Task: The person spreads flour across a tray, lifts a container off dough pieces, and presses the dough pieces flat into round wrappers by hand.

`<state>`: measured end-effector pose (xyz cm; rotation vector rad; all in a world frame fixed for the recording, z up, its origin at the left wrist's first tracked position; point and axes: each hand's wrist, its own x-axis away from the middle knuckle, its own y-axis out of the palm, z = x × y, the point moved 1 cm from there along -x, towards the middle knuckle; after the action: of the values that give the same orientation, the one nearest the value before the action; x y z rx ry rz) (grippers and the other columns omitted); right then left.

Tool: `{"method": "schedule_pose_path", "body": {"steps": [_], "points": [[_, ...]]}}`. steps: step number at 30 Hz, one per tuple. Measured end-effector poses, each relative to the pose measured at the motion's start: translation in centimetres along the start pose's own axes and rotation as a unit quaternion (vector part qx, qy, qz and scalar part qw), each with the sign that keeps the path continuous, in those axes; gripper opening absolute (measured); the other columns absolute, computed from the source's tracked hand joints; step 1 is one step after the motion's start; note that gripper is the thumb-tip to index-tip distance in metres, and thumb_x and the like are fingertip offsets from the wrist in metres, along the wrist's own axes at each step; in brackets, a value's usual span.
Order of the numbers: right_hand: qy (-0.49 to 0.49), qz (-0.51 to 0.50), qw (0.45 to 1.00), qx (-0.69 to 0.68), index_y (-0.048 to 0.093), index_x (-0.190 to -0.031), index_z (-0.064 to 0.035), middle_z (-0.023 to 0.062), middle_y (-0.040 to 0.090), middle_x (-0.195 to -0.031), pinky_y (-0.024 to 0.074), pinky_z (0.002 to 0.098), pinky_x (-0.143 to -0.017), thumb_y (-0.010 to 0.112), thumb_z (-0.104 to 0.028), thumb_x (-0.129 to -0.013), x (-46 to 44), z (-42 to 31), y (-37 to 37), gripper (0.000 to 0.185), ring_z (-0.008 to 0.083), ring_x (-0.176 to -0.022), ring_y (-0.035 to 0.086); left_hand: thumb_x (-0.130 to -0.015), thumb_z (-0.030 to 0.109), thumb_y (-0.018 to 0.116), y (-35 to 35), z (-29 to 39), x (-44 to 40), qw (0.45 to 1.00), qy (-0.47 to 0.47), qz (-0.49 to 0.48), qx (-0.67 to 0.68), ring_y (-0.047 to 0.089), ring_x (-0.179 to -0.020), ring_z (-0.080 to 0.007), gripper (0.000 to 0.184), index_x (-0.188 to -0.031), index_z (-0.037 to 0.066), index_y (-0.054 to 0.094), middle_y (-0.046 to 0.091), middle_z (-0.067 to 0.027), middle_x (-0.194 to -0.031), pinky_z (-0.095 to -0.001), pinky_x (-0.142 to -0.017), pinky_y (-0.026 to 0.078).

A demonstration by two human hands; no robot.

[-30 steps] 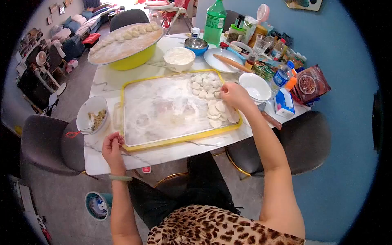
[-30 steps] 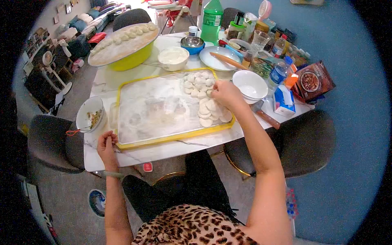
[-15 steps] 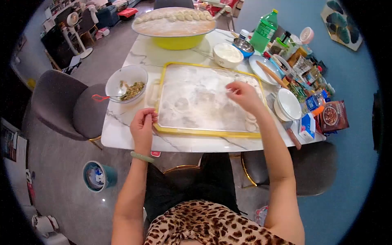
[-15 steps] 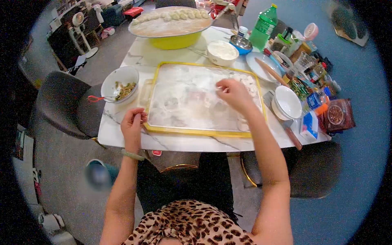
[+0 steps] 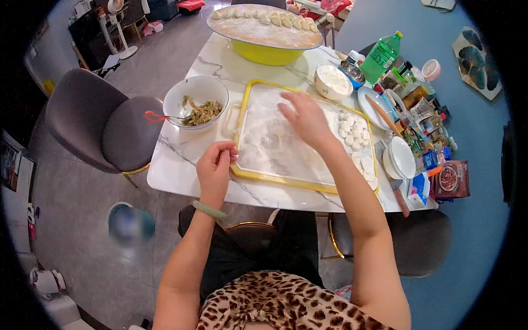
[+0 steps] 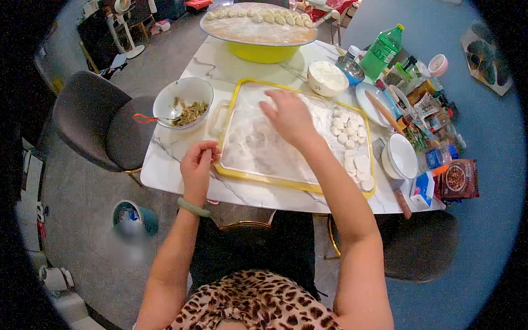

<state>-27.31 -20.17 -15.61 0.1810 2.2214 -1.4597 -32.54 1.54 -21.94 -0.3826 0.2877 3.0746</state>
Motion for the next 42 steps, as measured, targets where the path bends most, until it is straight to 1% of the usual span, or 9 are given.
{"method": "schedule_pose_path", "body": {"steps": [6,13,17,19,21,22,31,37,42], "points": [[-0.054,-0.156,0.977,0.136,0.029,-0.133,-0.0051,0.0143,0.022,-0.141,0.0183,0.0462,-0.104,0.035,-0.049,-0.086,0.9,-2.0,5.3,0.064,0.0318,-0.130,0.019,-0.086,0.000,0.045,0.0,0.1,0.1,1.000,-0.014,0.007,0.004,0.055,-0.070,-0.0096,0.013,-0.091,-0.003,0.057,0.059,-0.0051,-0.079,-0.0213,-0.067,0.046],[-0.039,-0.136,0.977,0.157,0.028,-0.134,-0.0056,0.0118,0.023,-0.141,0.0167,0.0442,-0.105,0.035,-0.047,-0.087,0.8,-1.3,6.2,0.062,0.0298,-0.130,0.021,-0.086,0.000,0.045,0.0,-0.1,0.1,1.000,0.011,0.001,0.002,0.055,-0.070,-0.0093,0.014,-0.092,-0.003,0.058,0.059,-0.0052,-0.079,-0.0211,-0.067,0.046],[0.181,-0.133,0.863,-0.452,0.027,-0.135,-0.0069,0.0104,0.029,-0.139,0.0168,0.0360,-0.105,0.030,-0.048,-0.090,-0.5,0.6,1.2,0.061,0.0228,-0.129,0.024,-0.086,0.000,0.045,-0.2,-0.1,0.2,1.000,0.016,-0.004,-0.003,0.055,-0.069,-0.0091,0.014,-0.091,-0.003,0.058,0.059,-0.0049,-0.078,-0.0209,-0.066,0.046],[0.171,-0.065,0.879,-0.442,0.040,-0.128,-0.0064,0.0132,0.041,-0.129,0.0286,0.0306,-0.099,0.042,-0.039,-0.088,-0.2,1.2,0.3,0.052,0.0226,-0.121,0.037,-0.086,0.000,0.045,-0.1,-0.2,0.4,1.000,0.013,0.004,-0.005,0.054,-0.068,-0.0090,0.014,-0.091,-0.002,0.058,0.059,-0.0048,-0.078,-0.0208,-0.066,0.046],[0.085,-0.189,0.976,-0.070,0.053,-0.114,-0.0064,0.0132,0.050,-0.110,0.0392,0.0290,-0.086,0.055,-0.029,-0.081,0.5,1.7,0.5,0.040,0.0215,-0.103,0.049,-0.086,0.000,0.045,-0.1,-0.2,0.1,1.000,0.021,-0.001,0.002,0.054,-0.068,-0.0089,0.014,-0.090,-0.002,0.058,0.059,-0.0049,-0.077,-0.0208,-0.065,0.046],[0.065,-0.133,0.987,-0.067,0.062,-0.095,-0.0064,0.0140,0.054,-0.097,0.0438,0.0342,-0.079,0.061,-0.026,-0.072,1.3,1.4,1.1,0.030,0.0260,-0.087,0.054,-0.086,0.000,0.045,0.0,-0.3,0.0,1.000,0.026,-0.004,0.000,0.054,-0.068,-0.0089,0.014,-0.090,-0.002,0.058,0.059,-0.0049,-0.077,-0.0208,-0.065,0.046],[0.067,-0.134,0.979,-0.136,0.056,-0.084,-0.0036,0.0064,0.053,-0.076,0.0446,0.0268,-0.065,0.064,-0.012,-0.070,1.7,-0.4,-2.5,0.018,0.0151,-0.070,0.052,-0.086,-0.001,0.044,0.0,-0.3,0.0,1.000,0.022,0.002,-0.008,0.055,-0.068,-0.0090,0.015,-0.089,-0.003,0.058,0.059,-0.0046,-0.076,-0.0211,-0.065,0.046],[0.040,-0.131,0.986,-0.097,0.053,-0.106,-0.0040,0.0092,0.059,-0.094,0.0442,0.0300,-0.077,0.059,-0.018,-0.080,2.3,-1.1,-3.1,0.031,0.0196,-0.085,0.056,-0.086,-0.001,0.044,0.0,-0.2,0.0,1.000,0.021,-0.001,-0.021,0.055,-0.068,-0.0092,0.014,-0.090,-0.002,0.058,0.059,-0.0049,-0.076,-0.0208,-0.064,0.046],[-0.067,-0.113,0.989,0.060,0.036,-0.128,-0.0049,0.0148,0.034,-0.134,0.0237,0.0423,-0.102,0.042,-0.037,-0.087,3.9,-1.8,2.9,0.052,0.0306,-0.125,0.030,-0.086,-0.001,0.044,-0.2,-0.4,0.0,1.000,0.001,-0.008,-0.019,0.056,-0.072,-0.0104,0.016,-0.094,-0.001,0.058,0.060,-0.0062,-0.081,-0.0214,-0.066,0.047]]}}
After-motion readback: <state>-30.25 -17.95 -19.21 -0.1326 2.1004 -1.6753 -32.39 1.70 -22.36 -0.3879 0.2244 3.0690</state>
